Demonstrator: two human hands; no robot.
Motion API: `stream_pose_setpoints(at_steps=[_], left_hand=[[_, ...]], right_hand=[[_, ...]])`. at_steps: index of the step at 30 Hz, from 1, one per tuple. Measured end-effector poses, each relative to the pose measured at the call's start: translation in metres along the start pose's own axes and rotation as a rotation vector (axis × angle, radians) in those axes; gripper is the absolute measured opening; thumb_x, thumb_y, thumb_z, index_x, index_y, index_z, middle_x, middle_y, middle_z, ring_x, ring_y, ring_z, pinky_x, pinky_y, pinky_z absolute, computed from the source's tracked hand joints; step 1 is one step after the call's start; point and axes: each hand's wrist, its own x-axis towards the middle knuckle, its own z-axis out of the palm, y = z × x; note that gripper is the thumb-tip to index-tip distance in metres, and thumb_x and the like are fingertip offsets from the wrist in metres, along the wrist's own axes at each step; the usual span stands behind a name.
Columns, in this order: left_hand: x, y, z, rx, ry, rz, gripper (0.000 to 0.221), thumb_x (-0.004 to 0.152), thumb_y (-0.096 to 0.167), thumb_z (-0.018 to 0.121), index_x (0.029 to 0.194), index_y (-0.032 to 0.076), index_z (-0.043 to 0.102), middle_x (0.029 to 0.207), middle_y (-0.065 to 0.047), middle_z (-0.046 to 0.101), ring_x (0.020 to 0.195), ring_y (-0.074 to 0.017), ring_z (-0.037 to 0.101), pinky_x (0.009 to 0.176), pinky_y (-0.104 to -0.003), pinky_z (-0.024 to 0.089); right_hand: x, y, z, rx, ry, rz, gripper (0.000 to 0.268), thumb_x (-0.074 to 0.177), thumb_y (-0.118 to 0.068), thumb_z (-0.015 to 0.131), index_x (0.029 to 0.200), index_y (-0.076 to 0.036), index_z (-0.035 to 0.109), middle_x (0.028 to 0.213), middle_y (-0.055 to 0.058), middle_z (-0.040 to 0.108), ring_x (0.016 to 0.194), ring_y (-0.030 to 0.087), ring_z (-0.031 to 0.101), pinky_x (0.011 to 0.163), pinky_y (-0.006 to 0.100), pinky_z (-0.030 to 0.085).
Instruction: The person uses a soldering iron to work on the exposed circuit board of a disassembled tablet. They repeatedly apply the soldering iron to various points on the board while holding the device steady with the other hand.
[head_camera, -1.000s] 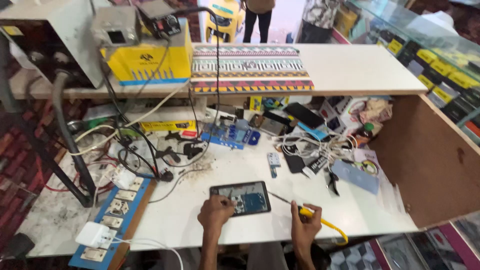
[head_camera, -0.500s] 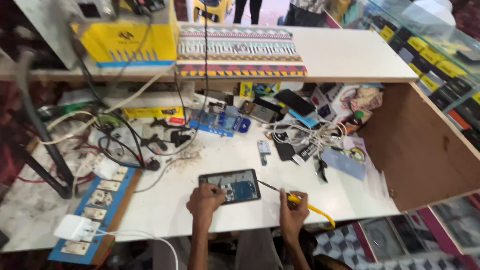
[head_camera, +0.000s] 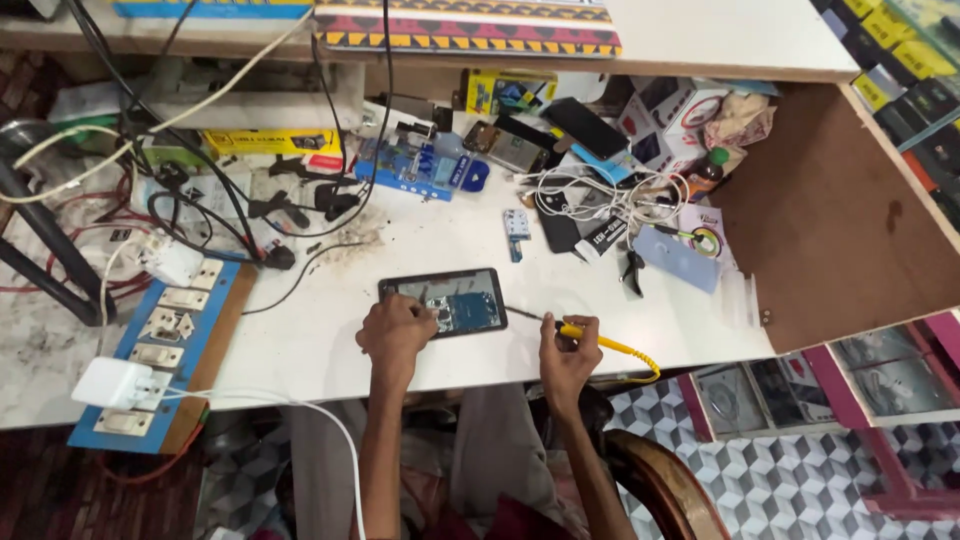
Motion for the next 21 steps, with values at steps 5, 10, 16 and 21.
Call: stream_pose_setpoints(at_steps=[5, 10, 16, 21], left_hand=[[0.0002, -0.0006, 0.0035, 0.028, 0.028, 0.030, 0.023, 0.080, 0.039, 0.078, 0.091, 0.019, 0.082, 0.088, -0.012, 0.077, 0.087, -0.0351, 0.073, 0.076, -0.053, 0.051], [-0.0022, -0.0007, 0.0041, 0.008, 0.046, 0.047, 0.017, 0.080, 0.036, 0.079, 0.085, 0.020, 0.081, 0.083, -0.011, 0.077, 0.084, -0.0338, 0.073, 0.074, -0.054, 0.049], [-0.0060, -0.0044, 0.0073, -0.055, 0.085, 0.071, 0.014, 0.077, 0.032, 0.083, 0.076, 0.019, 0.079, 0.078, -0.009, 0.076, 0.080, -0.0327, 0.073, 0.071, -0.051, 0.050], [-0.0063, -0.0041, 0.0067, -0.065, 0.069, 0.050, 0.014, 0.076, 0.032, 0.084, 0.074, 0.019, 0.078, 0.077, -0.008, 0.077, 0.078, -0.0320, 0.073, 0.073, -0.050, 0.049]], right_hand=[[-0.0008, 0.0005, -0.0009, 0.050, -0.033, 0.037, 0.026, 0.093, -0.014, 0.076, 0.098, -0.003, 0.053, 0.061, -0.004, 0.055, 0.052, 0.002, 0.046, 0.047, 0.021, 0.033], [-0.0010, -0.0009, -0.0026, 0.047, -0.067, 0.004, 0.026, 0.093, -0.013, 0.078, 0.094, -0.002, 0.054, 0.062, -0.003, 0.054, 0.055, 0.003, 0.043, 0.049, 0.022, 0.032], [-0.0019, 0.0001, -0.0023, 0.008, -0.055, -0.029, 0.026, 0.094, -0.013, 0.078, 0.094, -0.001, 0.054, 0.067, -0.001, 0.056, 0.059, 0.003, 0.044, 0.052, 0.023, 0.035], [-0.0007, -0.0013, -0.0021, -0.044, -0.052, -0.053, 0.026, 0.095, -0.015, 0.077, 0.094, -0.001, 0.055, 0.068, 0.000, 0.057, 0.060, 0.005, 0.045, 0.053, 0.024, 0.036]])
